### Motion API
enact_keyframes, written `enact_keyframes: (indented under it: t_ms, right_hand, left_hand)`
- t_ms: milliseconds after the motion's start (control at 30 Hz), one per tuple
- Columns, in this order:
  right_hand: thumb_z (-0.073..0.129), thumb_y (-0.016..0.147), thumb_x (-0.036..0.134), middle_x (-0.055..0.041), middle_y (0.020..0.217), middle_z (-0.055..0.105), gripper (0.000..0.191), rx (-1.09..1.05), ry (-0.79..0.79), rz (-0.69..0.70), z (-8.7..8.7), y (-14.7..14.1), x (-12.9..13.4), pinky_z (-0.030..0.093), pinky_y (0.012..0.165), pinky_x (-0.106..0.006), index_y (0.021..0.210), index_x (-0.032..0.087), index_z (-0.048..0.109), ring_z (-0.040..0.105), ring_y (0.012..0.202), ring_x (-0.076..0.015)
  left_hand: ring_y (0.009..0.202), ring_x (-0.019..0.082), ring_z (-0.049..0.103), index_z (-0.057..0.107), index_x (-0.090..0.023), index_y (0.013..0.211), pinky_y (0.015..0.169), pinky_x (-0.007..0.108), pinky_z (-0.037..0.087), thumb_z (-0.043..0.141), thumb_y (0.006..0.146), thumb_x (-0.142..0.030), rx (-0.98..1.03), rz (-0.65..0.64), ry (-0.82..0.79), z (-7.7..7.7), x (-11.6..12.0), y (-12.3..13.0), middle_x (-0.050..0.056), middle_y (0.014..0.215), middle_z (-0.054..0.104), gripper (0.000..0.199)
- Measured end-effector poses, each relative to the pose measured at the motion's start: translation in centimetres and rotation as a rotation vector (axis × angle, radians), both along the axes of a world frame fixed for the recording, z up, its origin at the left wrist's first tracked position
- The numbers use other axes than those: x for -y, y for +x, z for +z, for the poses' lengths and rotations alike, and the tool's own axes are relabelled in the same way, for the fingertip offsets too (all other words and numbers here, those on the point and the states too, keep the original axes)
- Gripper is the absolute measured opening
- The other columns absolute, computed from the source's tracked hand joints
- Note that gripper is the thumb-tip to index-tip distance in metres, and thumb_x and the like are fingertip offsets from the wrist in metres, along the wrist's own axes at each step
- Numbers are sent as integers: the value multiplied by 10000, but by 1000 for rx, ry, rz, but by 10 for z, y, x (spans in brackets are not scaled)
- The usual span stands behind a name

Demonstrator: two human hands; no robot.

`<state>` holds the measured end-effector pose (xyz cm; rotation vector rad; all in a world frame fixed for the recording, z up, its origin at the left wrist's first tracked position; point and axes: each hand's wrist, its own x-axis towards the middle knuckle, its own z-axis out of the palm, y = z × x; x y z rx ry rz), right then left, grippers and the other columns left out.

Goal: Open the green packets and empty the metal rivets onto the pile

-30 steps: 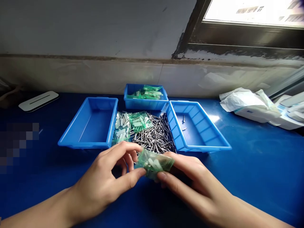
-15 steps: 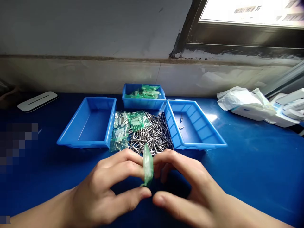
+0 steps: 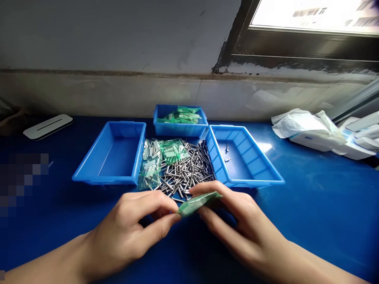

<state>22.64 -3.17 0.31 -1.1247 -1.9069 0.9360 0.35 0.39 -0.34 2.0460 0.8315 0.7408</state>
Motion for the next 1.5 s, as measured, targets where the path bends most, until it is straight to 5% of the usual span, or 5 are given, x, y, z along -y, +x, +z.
enact_keyframes:
  t_ms: [633, 867, 1133, 1333, 1500]
  right_hand:
    - [548, 863, 71, 10, 732, 632, 148, -4, 108, 39, 0, -3, -1, 473, 555, -202, 840, 218, 549, 565, 601, -121]
    - [507, 841, 41, -39, 803, 648, 213, -30, 113, 122, 1, -2, 0, 525, 636, -268, 899, 219, 609, 579, 675, -171]
    - [589, 969, 425, -10, 801, 711, 253, -133, -189, 149, 13, 0, 0, 555, 585, -226, 906, 223, 727, 664, 715, -193]
    - [537, 997, 317, 5, 687, 656, 236, -36, -74, 102, 8, -2, 0, 512, 536, -232, 851, 226, 698, 581, 572, -164]
    - [544, 991, 301, -4, 686, 665, 251, 28, -85, 93, 4, -1, 2, 527, 554, -228, 786, 221, 664, 594, 580, -159]
  left_hand:
    - [833, 106, 765, 685, -422, 1190, 720, 104, 610, 658, 902, -56, 279, 135, -146, 2, 5, 2, -88, 1020, 775, 466]
    - [1108, 187, 684, 674, -318, 1193, 982, 235, 551, 652, 897, -60, 111, -92, 209, -1, 7, -6, -1, 1181, 710, 394]
    - [1247, 208, 553, 610, -302, 1289, 1101, 291, 435, 471, 919, 0, 35, -89, 398, -8, 14, -6, 29, 1262, 607, 497]
    - [884, 152, 659, 561, -296, 1177, 780, 208, 580, 643, 876, -109, 122, 171, 55, -5, 8, 0, -5, 995, 615, 363]
    - [658, 143, 616, 642, -205, 909, 589, 204, 511, 598, 911, -301, -44, 57, -320, 5, -1, 3, -21, 723, 626, 106]
